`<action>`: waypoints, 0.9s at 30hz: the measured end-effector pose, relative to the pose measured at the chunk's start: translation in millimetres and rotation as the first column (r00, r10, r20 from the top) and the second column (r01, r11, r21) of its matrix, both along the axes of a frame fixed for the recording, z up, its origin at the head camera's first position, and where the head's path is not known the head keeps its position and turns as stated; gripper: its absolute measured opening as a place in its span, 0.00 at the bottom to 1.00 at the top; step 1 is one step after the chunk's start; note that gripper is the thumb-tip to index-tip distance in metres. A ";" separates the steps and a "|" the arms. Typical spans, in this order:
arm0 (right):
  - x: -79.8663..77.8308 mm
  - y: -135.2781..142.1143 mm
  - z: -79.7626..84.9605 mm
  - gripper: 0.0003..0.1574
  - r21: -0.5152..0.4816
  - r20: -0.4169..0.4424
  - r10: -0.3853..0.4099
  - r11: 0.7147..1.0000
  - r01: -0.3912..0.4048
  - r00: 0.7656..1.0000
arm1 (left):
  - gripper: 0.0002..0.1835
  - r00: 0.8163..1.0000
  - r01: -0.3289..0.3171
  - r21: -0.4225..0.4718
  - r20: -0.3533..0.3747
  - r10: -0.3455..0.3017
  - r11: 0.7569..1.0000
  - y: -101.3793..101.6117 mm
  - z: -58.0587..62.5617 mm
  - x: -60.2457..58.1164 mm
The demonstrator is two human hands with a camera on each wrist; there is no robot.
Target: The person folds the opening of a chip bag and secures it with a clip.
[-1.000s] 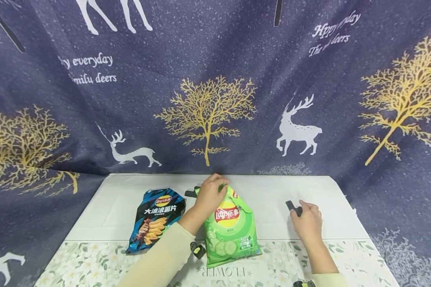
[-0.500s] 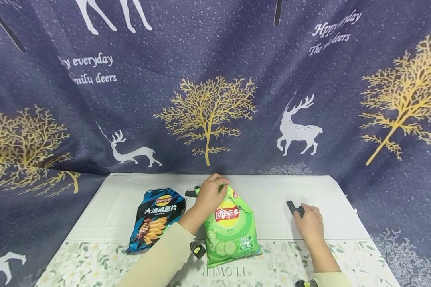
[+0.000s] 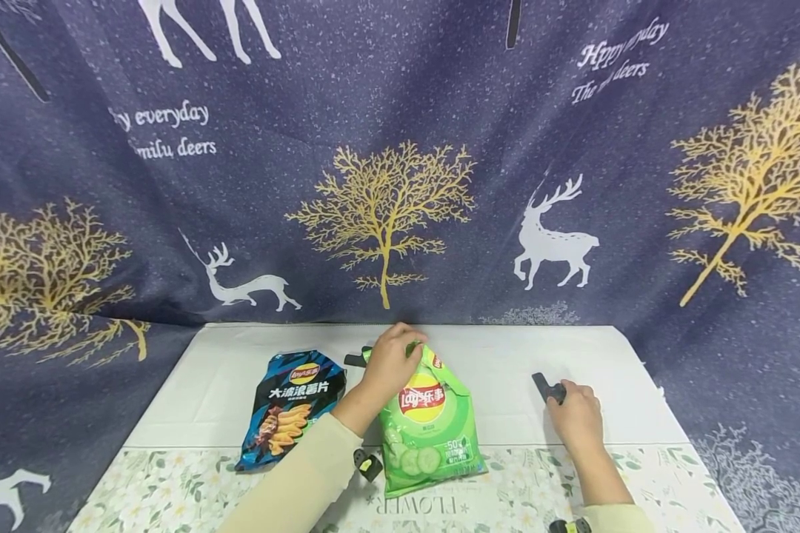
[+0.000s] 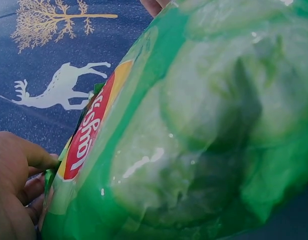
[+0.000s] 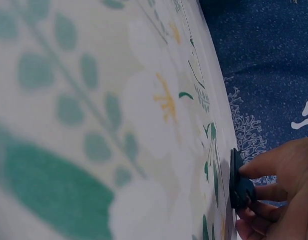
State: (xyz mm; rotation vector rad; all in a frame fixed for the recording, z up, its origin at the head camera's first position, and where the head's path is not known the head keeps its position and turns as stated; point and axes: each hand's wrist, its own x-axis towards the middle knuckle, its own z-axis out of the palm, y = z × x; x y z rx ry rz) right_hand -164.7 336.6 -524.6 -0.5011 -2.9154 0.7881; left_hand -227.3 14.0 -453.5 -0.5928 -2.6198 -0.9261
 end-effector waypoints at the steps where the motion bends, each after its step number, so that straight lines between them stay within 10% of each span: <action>1: 0.1 0.2 0.1 0.35 0.000 0.001 0.002 1.000 -0.002 1.000 | 0.10 1.000 -0.001 0.000 0.001 0.001 1.000 0.0 0.1 0.1; 27: 4.6 12.3 7.4 0.28 -0.003 -0.003 0.082 0.997 -0.082 0.997 | 0.10 1.000 -0.005 -0.001 -0.003 0.005 1.000 1.6 -1.0 0.3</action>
